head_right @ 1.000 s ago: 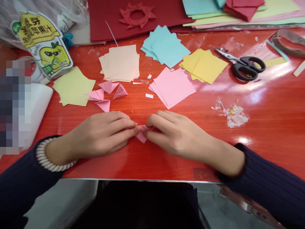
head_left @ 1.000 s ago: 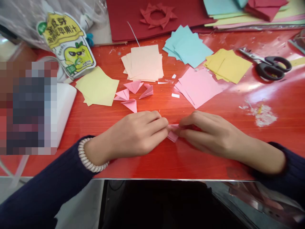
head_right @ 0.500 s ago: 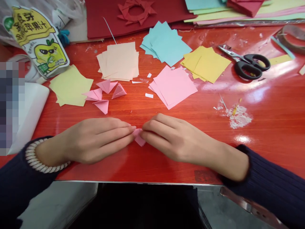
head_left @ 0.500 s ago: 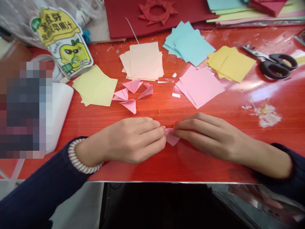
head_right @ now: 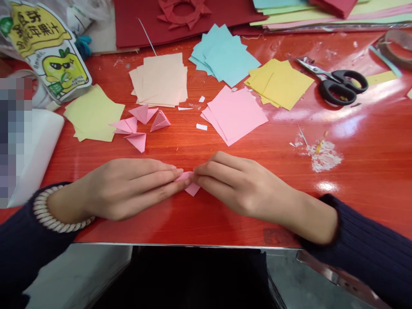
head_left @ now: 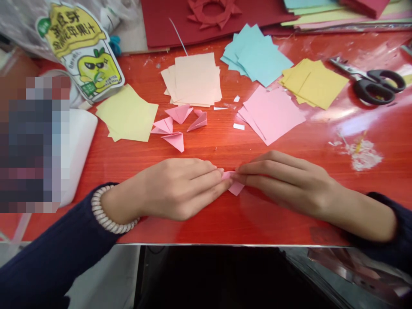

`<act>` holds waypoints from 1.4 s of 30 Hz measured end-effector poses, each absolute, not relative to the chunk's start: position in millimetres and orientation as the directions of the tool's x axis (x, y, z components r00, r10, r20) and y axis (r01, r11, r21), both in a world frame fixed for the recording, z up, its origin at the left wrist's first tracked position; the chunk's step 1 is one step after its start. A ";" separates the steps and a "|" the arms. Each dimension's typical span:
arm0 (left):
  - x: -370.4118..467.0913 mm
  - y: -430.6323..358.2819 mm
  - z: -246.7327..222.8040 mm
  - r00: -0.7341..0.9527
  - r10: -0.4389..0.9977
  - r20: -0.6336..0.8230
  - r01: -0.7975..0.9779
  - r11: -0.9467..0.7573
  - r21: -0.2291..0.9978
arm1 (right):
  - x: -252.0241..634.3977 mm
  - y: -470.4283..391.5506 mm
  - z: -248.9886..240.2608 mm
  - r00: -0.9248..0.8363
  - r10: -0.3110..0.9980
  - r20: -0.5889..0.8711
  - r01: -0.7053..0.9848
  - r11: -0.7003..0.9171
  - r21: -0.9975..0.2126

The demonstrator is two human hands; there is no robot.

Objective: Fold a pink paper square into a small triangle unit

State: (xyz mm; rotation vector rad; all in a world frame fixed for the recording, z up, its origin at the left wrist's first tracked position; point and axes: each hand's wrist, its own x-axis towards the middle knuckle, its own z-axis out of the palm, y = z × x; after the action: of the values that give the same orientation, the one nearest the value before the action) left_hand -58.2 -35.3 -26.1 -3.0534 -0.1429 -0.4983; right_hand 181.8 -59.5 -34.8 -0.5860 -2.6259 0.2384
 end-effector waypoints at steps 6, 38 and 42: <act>-58.4 -34.3 -25.5 0.954 0.073 0.290 0.104 -0.990 -0.092 | 183.6 -61.7 -36.4 -0.811 0.440 0.385 0.382 0.897 -0.221; -58.9 -35.0 -23.9 0.933 0.103 0.344 0.124 -0.991 -0.040 | 188.0 -64.7 -43.1 -0.805 0.493 0.331 0.388 0.859 -0.334; -59.4 -34.9 -23.5 0.936 0.112 0.334 0.137 -0.989 -0.050 | 187.0 -64.8 -42.4 -0.782 0.527 0.333 0.409 0.837 -0.364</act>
State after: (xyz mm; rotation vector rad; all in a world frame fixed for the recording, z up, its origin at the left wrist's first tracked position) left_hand -59.4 -34.9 -23.5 -3.0191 -0.1946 -0.5138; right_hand 187.0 -64.8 -42.4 -0.6943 -2.5896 0.3809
